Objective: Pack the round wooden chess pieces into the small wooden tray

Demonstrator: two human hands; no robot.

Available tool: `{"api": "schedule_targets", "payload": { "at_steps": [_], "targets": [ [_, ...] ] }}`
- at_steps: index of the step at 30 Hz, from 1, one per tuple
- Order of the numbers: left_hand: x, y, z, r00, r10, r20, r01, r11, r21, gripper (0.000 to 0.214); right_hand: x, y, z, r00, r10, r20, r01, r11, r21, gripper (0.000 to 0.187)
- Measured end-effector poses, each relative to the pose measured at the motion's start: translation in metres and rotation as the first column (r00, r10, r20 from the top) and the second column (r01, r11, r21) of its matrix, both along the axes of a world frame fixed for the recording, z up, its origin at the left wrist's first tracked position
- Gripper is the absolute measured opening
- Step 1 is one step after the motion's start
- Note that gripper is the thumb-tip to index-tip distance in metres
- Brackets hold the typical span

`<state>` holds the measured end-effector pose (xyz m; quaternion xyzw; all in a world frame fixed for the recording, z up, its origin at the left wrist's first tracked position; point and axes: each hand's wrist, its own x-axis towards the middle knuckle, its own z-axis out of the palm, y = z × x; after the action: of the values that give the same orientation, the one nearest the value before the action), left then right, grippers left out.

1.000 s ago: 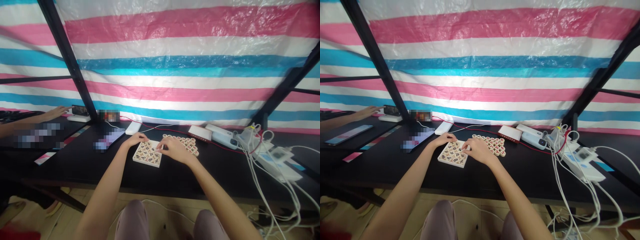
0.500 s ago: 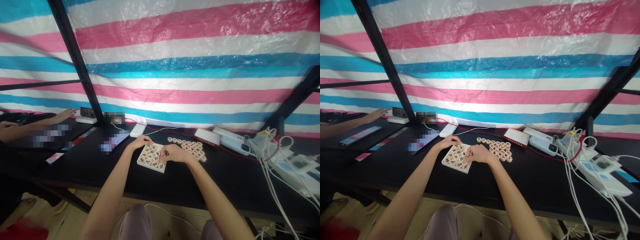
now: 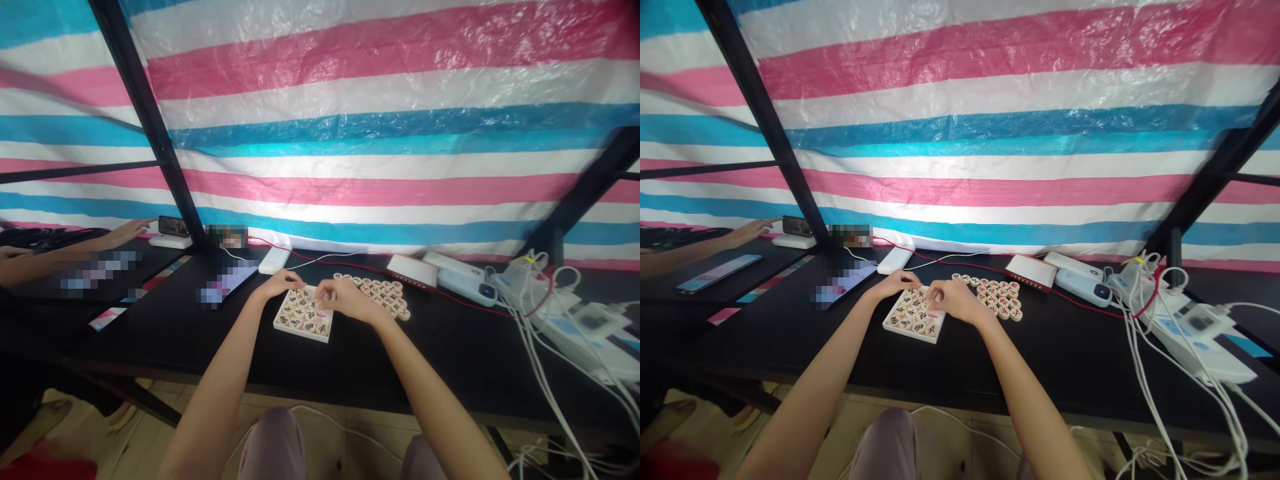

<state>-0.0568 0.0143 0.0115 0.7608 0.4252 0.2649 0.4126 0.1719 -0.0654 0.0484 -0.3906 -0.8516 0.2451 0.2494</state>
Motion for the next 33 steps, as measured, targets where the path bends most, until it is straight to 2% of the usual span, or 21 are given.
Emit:
{"api": "schedule_targets", "payload": {
  "at_steps": [3, 5, 9, 14, 25, 33],
  "targets": [
    [-0.001, 0.002, -0.001, 1.0, -0.017, 0.001, 0.017, 1.0, -0.021, 0.034, 0.005, 0.02, -0.007, 0.98, -0.145, -0.136, 0.149, 0.988, 0.025, 0.013],
    [-0.001, 0.003, -0.002, 1.0, -0.03, 0.004, 0.031, 0.999, -0.033, 0.034, 0.01, 0.036, -0.01, 0.952, -0.262, -0.159, 0.268, 0.963, 0.018, 0.016],
    [-0.001, 0.006, -0.004, 1.0, -0.03, 0.006, 0.03, 0.999, -0.034, 0.033, 0.012, 0.061, -0.013, 0.898, -0.423, -0.118, 0.43, 0.902, 0.038, 0.016],
    [0.0, 0.008, -0.006, 1.0, -0.022, 0.005, 0.022, 0.999, -0.031, 0.032, -0.001, 0.072, -0.02, 0.83, -0.557, -0.012, 0.556, 0.826, 0.09, 0.012],
    [0.002, 0.01, -0.009, 1.0, -0.007, 0.003, 0.007, 0.999, -0.031, 0.035, -0.003, 0.076, -0.033, 0.776, -0.6, 0.194, 0.55, 0.794, 0.259, 0.017],
    [0.004, 0.005, -0.004, 1.0, -0.006, -0.01, 0.006, 0.999, -0.036, 0.035, 0.006, 0.072, -0.029, 0.814, -0.538, 0.219, 0.465, 0.829, 0.309, 0.019]
  ]
}}
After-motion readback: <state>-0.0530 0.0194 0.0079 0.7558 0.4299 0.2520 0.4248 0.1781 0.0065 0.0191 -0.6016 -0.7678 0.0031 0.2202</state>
